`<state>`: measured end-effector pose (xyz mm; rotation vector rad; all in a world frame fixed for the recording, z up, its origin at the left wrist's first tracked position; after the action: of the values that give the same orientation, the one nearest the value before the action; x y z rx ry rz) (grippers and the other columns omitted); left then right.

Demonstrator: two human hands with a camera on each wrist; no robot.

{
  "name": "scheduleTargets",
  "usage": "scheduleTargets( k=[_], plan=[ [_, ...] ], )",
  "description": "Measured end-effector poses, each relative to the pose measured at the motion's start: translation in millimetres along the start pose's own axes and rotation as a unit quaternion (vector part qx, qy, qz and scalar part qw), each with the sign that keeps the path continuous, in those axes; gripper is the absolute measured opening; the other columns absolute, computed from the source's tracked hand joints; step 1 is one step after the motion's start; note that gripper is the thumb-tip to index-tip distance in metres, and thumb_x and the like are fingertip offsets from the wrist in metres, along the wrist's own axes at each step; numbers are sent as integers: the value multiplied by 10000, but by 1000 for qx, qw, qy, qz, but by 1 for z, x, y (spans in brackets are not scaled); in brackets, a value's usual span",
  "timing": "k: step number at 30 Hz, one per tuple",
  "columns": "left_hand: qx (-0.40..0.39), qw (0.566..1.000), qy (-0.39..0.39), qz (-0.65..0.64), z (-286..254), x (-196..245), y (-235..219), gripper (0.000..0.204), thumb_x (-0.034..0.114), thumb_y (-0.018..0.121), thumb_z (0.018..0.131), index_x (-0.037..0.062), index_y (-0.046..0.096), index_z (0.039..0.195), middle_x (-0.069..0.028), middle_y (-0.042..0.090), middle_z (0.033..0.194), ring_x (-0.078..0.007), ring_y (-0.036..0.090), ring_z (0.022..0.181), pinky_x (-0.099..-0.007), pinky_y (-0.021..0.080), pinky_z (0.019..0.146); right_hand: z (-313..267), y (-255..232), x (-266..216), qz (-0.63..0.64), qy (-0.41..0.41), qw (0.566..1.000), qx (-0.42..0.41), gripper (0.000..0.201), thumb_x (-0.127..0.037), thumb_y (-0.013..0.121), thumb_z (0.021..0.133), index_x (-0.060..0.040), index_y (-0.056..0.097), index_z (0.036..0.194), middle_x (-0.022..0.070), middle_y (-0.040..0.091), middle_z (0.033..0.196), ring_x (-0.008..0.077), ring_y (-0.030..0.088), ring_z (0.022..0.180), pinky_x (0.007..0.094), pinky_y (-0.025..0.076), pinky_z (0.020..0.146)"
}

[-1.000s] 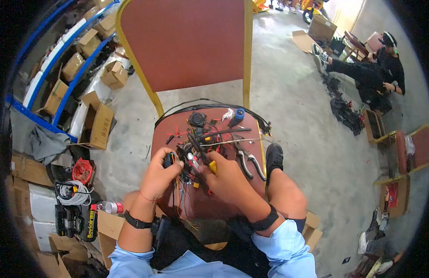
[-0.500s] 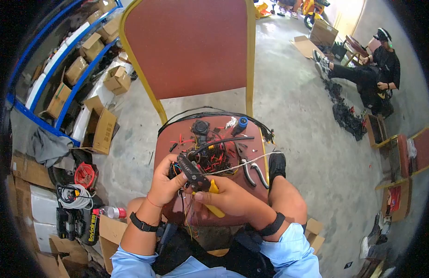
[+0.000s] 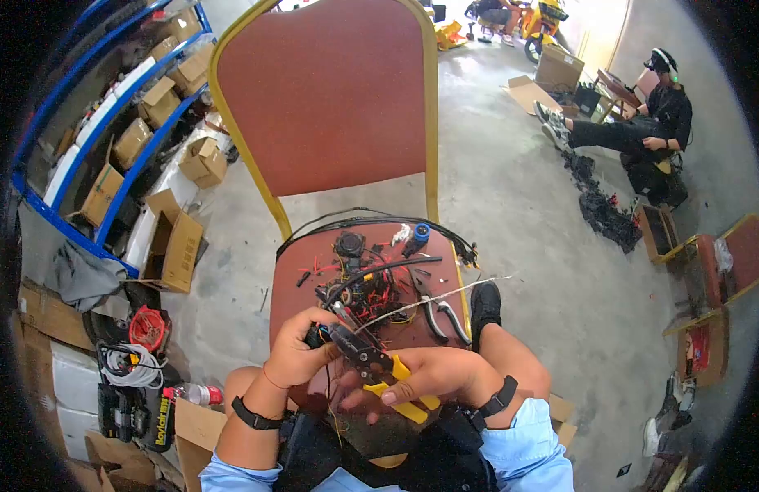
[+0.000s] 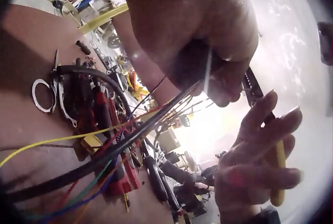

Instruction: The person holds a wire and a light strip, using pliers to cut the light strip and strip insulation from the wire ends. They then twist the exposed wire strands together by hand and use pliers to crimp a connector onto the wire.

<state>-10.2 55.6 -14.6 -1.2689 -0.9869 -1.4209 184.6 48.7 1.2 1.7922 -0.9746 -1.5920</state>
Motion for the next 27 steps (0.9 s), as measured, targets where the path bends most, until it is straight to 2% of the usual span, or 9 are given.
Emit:
scheduleTargets(
  k=[4,5,8,12,14,18,21,24,27],
  plan=[
    [0,997,-5,75,1,13,6,225,-38,701,885,34,602,1073,-66,692,1015,-138,654,918,-297,541,809,-1,-1,8,-47,18,998,33,592,-147,667,956,3,414,1470,143,624,1304,205,624,1100,333,514,918],
    [13,998,-16,54,2,10,7,216,-18,709,888,34,610,1073,-61,698,998,-140,659,909,-296,540,800,-4,-4,10,-81,33,995,52,593,-152,670,956,2,420,1471,133,634,1283,192,625,1073,322,519,896],
    [59,998,-21,26,4,9,4,174,10,700,910,31,613,1059,-68,707,987,-136,670,890,-292,546,790,-14,-30,22,-261,20,965,1,558,-161,672,960,-6,463,1454,88,658,1181,163,613,1008,292,518,839],
    [145,989,0,-32,0,32,2,130,24,662,946,21,592,1056,-99,703,985,-139,681,851,-289,562,777,-33,-10,1,-199,51,975,81,477,-169,644,976,-22,519,1412,47,659,1090,139,599,969,291,500,826],
    [179,983,20,-38,1,44,1,139,34,651,957,20,584,1077,-111,695,995,-150,678,834,-296,563,772,-37,-17,-5,-334,58,929,147,467,-189,635,977,-10,523,1394,75,675,1091,173,622,971,325,506,830],
    [166,969,-71,-171,10,57,10,143,63,663,956,34,594,1078,-114,685,1024,-140,662,829,-286,547,769,-33,-42,-5,-537,80,796,268,443,-233,625,970,-1,546,1340,164,691,1123,286,659,1005,396,510,850],
    [157,970,-76,-169,17,50,12,148,70,668,955,36,599,1080,-110,682,1021,-140,660,830,-280,539,755,-23,-62,11,-560,118,755,319,420,-251,638,951,-5,572,1285,230,670,1141,381,645,1050,427,507,876],
    [160,964,-85,-194,18,36,12,148,46,654,952,49,580,1081,-105,669,1006,-154,653,815,-300,554,736,-16,-54,9,-613,107,699,351,381,-247,639,939,-6,593,1232,239,661,1126,421,629,1060,446,510,882],
    [156,961,-99,-208,21,21,9,150,49,655,952,48,578,1081,-107,664,1009,-156,654,818,-304,552,740,-9,-50,9,-647,-18,654,392,351,-237,643,929,-9,611,1194,238,657,1109,443,622,1045,472,510,872]
  ],
)
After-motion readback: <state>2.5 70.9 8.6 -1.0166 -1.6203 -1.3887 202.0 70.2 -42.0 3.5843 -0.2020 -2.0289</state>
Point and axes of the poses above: each hand's wrist, its own z-axis towards the middle knuckle, its own y-axis out of the palm, x = y × z, the point moved 5 cm from there along z, towards the middle knuckle
